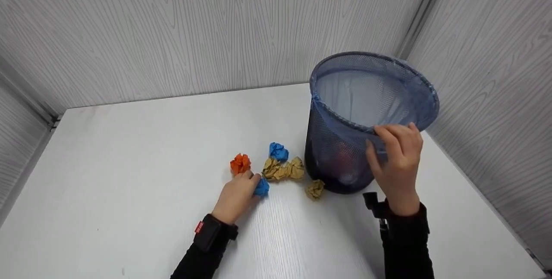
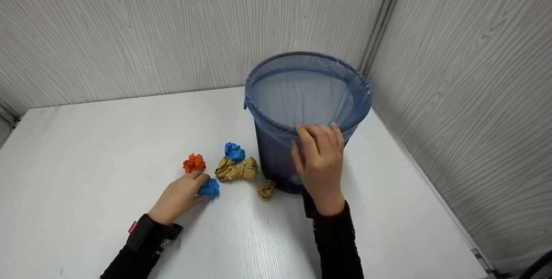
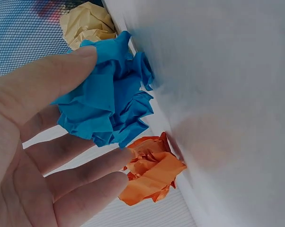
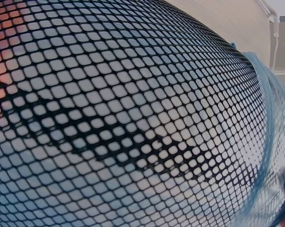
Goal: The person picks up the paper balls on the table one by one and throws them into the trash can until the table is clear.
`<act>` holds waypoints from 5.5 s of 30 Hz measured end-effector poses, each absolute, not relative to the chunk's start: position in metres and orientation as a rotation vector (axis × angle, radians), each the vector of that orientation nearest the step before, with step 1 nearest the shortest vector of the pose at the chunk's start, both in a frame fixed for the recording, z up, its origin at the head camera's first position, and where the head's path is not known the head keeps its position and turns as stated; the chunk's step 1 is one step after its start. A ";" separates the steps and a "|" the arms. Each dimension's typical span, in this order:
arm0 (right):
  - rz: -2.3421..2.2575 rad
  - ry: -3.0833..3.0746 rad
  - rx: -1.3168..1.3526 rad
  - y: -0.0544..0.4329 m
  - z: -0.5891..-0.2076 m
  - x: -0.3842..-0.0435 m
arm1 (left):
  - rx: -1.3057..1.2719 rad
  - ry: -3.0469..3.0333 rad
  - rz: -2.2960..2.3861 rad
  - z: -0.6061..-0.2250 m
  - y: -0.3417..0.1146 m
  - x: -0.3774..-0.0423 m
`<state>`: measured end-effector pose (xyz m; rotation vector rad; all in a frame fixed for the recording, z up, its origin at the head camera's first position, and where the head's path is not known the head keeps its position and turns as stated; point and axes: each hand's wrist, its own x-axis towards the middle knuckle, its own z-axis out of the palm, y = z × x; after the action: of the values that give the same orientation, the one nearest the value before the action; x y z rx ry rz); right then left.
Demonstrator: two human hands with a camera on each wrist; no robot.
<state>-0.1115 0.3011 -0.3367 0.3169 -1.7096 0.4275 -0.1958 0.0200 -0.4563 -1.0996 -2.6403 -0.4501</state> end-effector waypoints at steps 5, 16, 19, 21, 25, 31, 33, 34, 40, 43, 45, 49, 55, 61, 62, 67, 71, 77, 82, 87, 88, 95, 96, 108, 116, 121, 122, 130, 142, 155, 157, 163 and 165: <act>0.429 -1.713 0.319 0.302 -0.337 -0.111 | -1.102 -2.618 -0.449 -0.456 0.020 -0.196; 0.428 -1.723 0.317 0.302 -0.339 -0.111 | -1.106 -2.731 -0.367 -0.455 0.020 -0.194; 0.430 -1.719 0.317 0.302 -0.339 -0.111 | -1.110 -2.725 -0.345 -0.454 0.020 -0.193; 0.431 -1.717 0.318 0.302 -0.338 -0.111 | -1.108 -2.718 -0.341 -0.453 0.020 -0.193; 0.431 -1.714 0.321 0.302 -0.338 -0.111 | -1.100 -2.710 -0.353 -0.450 0.021 -0.192; 0.435 -1.708 0.320 0.301 -0.336 -0.112 | -1.123 -2.618 -0.357 -0.442 0.025 -0.187; 0.436 -1.706 0.319 0.300 -0.336 -0.112 | -1.125 -2.577 -0.380 -0.437 0.026 -0.185; 0.437 -1.707 0.319 0.300 -0.336 -0.112 | -1.125 -2.561 -0.397 -0.434 0.027 -0.183; 0.440 -1.709 0.314 0.301 -0.337 -0.111 | -1.113 -2.456 -0.471 -0.413 0.033 -0.174; 0.444 -1.708 0.311 0.300 -0.337 -0.111 | -1.097 -2.388 -0.514 -0.401 0.037 -0.169; 0.447 -1.706 0.311 0.301 -0.337 -0.111 | -1.083 -2.323 -0.550 -0.394 0.041 -0.166; 0.451 -1.702 0.311 0.301 -0.338 -0.112 | -1.055 -2.178 -0.642 -0.379 0.053 -0.159; 0.449 -1.694 0.316 0.300 -0.337 -0.112 | -1.030 -1.964 -0.786 -0.356 0.074 -0.151; 0.444 -1.706 0.315 0.301 -0.337 -0.112 | -1.027 -1.850 -0.863 -0.329 0.092 -0.149; 0.441 -1.711 0.314 0.301 -0.337 -0.112 | -1.031 -1.844 -0.863 -0.325 0.094 -0.149; 0.425 -1.730 0.312 0.301 -0.338 -0.111 | -1.077 -1.806 -0.870 -0.307 0.105 -0.153; 0.424 -1.726 0.311 0.301 -0.338 -0.112 | -1.077 -1.754 -0.900 -0.298 0.117 -0.163; 0.410 -1.746 0.316 0.303 -0.338 -0.112 | -1.072 -1.760 -0.880 -0.288 0.139 -0.172; 0.410 -1.758 0.316 0.304 -0.336 -0.111 | -1.100 -1.846 -0.811 -0.283 0.152 -0.174; 0.414 -1.762 0.311 0.304 -0.336 -0.110 | -1.111 -1.890 -0.755 -0.285 0.157 -0.174; 0.416 -1.761 0.309 0.304 -0.337 -0.110 | -1.116 -1.894 -0.749 -0.285 0.157 -0.174; 0.421 -1.754 0.308 0.304 -0.338 -0.110 | -1.117 -1.918 -0.725 -0.288 0.155 -0.172; 0.420 -1.755 0.308 0.304 -0.338 -0.110 | -1.118 -1.919 -0.719 -0.288 0.154 -0.171; 0.410 -1.757 0.303 0.303 -0.338 -0.111 | -1.114 -1.835 -0.738 -0.294 0.139 -0.161; 0.413 -1.748 0.302 0.302 -0.338 -0.111 | -1.098 -1.845 -0.794 -0.321 0.130 -0.157; 0.425 -1.730 0.309 0.301 -0.337 -0.111 | -1.081 -1.881 -0.775 -0.342 0.126 -0.158; 0.428 -1.726 0.311 0.301 -0.336 -0.111 | -1.081 -1.895 -0.768 -0.346 0.125 -0.159; 0.417 -1.730 0.311 0.301 -0.337 -0.111 | -1.083 -2.048 -0.687 -0.380 0.115 -0.164; 0.420 -1.718 0.311 0.301 -0.337 -0.111 | -1.075 -2.154 -0.594 -0.407 0.102 -0.170; 0.433 -1.698 0.307 0.300 -0.336 -0.112 | -1.019 -2.212 -0.550 -0.421 0.079 -0.184; 0.432 -1.699 0.307 0.300 -0.336 -0.112 | -1.011 -2.221 -0.539 -0.424 0.073 -0.188; 0.418 -1.708 0.305 0.301 -0.337 -0.113 | -0.975 -2.312 -0.493 -0.434 0.048 -0.200; 0.419 -1.706 0.305 0.301 -0.337 -0.113 | -0.945 -2.361 -0.472 -0.435 0.039 -0.204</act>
<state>-0.1125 0.3010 -0.3372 0.3045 -1.7059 0.4188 -0.2035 0.0389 -0.4345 -0.9451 -2.3611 -0.4722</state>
